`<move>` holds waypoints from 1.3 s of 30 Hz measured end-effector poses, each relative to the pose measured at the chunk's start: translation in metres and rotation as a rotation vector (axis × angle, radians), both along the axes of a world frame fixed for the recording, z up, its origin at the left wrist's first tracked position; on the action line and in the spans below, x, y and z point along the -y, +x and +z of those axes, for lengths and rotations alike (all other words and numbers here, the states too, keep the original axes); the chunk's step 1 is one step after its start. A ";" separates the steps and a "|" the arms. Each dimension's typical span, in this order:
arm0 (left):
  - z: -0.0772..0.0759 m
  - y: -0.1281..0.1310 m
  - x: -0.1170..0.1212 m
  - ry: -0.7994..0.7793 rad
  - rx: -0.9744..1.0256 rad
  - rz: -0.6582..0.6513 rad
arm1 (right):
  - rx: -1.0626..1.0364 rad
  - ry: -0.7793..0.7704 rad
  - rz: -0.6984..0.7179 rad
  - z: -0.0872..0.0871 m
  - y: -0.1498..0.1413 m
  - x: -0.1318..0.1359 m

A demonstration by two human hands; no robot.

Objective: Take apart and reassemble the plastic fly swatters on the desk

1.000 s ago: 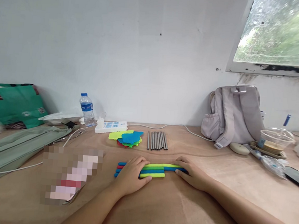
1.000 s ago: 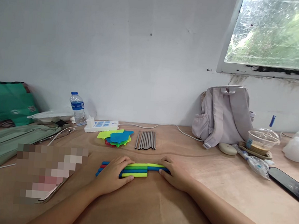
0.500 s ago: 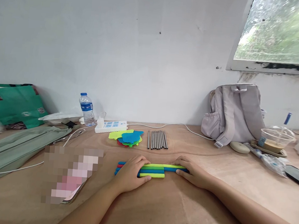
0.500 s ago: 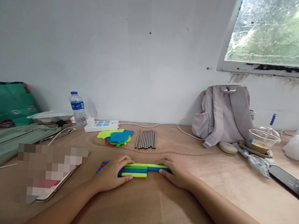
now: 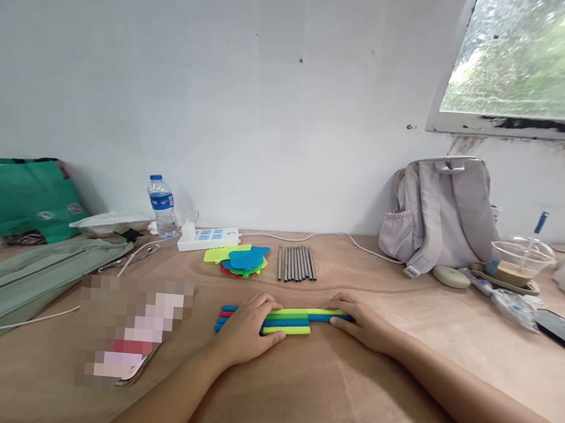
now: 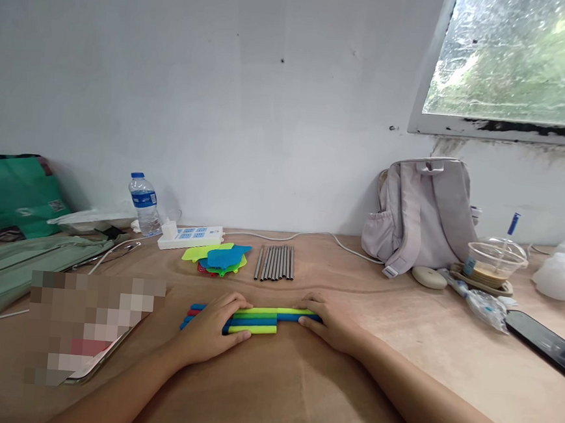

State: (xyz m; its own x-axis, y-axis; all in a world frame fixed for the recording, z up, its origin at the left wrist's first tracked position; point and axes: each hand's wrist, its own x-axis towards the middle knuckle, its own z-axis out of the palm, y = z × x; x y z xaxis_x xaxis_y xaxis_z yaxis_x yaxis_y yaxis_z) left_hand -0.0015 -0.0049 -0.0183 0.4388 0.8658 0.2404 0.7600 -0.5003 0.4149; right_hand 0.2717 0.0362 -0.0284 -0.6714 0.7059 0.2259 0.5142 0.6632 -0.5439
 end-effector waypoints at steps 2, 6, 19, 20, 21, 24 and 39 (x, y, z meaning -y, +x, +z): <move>0.000 0.000 0.000 0.002 -0.004 -0.002 | 0.003 -0.002 -0.008 -0.001 0.000 0.000; 0.003 0.001 0.001 0.028 -0.041 -0.010 | 0.017 0.020 -0.030 -0.002 0.000 0.001; 0.006 -0.001 0.004 0.159 -0.089 0.011 | -0.059 0.009 -0.069 -0.006 0.001 0.002; 0.008 -0.003 0.004 0.156 -0.047 0.032 | -0.113 0.008 -0.106 -0.008 0.003 -0.001; 0.011 -0.007 0.003 0.150 0.012 0.064 | -0.186 0.010 -0.159 -0.009 0.005 -0.005; 0.015 -0.023 -0.004 0.120 0.262 0.233 | -0.527 -0.038 -0.378 -0.016 0.019 -0.024; 0.017 -0.038 -0.012 -0.061 0.577 0.573 | -1.198 -0.468 -0.589 -0.029 0.054 -0.064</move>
State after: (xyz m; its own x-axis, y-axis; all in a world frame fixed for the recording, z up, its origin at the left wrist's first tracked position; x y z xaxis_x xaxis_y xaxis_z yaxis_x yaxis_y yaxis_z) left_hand -0.0393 0.0075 -0.0014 -0.2549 0.9372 0.2380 0.5491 -0.0623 0.8334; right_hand 0.3256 0.1002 -0.0576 0.1722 0.9788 0.1108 -0.2753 0.1558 -0.9486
